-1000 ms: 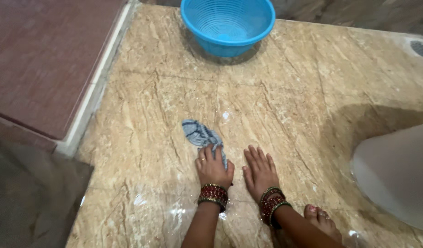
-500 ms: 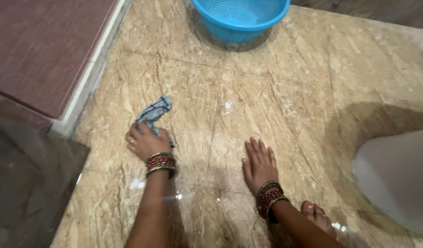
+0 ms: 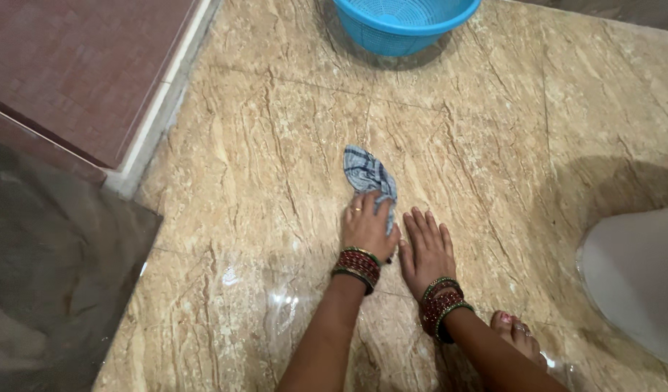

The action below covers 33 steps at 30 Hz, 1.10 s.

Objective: The person wipes the tiled bathroom floor by hand using a damp cloth, moving across the surface while the floor is wet.

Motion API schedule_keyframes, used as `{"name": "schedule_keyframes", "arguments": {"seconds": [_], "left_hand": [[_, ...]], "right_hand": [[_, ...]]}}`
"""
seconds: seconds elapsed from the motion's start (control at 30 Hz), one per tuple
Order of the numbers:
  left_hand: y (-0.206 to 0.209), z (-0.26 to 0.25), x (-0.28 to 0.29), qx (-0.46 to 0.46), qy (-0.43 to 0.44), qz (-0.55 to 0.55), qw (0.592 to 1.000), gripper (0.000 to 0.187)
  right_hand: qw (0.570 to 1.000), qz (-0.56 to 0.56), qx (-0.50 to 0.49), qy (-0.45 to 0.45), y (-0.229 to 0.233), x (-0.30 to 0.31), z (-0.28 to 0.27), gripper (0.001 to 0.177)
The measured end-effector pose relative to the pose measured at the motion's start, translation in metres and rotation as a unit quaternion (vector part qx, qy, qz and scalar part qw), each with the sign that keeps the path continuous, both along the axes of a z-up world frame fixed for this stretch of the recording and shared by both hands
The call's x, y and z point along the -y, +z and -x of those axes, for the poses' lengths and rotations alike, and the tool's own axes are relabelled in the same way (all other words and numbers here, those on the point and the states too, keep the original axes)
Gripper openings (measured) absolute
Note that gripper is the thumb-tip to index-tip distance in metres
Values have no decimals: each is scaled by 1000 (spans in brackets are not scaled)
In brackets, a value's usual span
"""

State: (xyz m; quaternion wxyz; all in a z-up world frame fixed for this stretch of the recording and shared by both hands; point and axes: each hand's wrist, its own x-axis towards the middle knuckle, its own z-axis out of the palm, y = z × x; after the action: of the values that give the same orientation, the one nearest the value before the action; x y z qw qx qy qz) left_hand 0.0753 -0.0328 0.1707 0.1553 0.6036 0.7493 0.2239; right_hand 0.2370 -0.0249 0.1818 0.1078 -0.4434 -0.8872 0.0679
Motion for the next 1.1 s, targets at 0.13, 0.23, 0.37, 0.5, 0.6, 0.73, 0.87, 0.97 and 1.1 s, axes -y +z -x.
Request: {"name": "schedule_keyframes", "arguments": {"seconds": [0.13, 0.23, 0.37, 0.5, 0.6, 0.73, 0.87, 0.97, 1.1], "left_hand": [[-34, 46, -8, -25, 109, -95, 989, 54], [-50, 123, -5, -54, 269, -167, 947, 64], [-43, 192, 28, -102, 374, -98, 917, 54], [-40, 171, 23, -85, 384, -78, 916, 58], [-38, 137, 5, -108, 355, -3, 928, 72], [-28, 53, -12, -88, 225, -18, 970, 72], [-18, 0, -11, -21, 121, -45, 991, 62], [-23, 9, -8, -33, 116, -87, 989, 56], [-39, 60, -3, -54, 238, -110, 963, 54]], "right_hand": [[1000, 16, 0, -14, 2, 1, 3, 59], [1000, 18, -3, -18, 4, 0, 5, 58], [1000, 17, -7, -16, 5, 1, 3, 58], [1000, 14, -8, -11, 5, 1, 2, 58], [1000, 5, -8, -7, 6, 2, 4, 57], [1000, 9, -9, -9, 9, 1, 4, 57], [1000, 10, -6, -7, 7, 2, 3, 58], [1000, 8, -10, -13, 5, 3, 2, 57], [1000, 2, 0, -12, 2, -1, 2, 58]]}}
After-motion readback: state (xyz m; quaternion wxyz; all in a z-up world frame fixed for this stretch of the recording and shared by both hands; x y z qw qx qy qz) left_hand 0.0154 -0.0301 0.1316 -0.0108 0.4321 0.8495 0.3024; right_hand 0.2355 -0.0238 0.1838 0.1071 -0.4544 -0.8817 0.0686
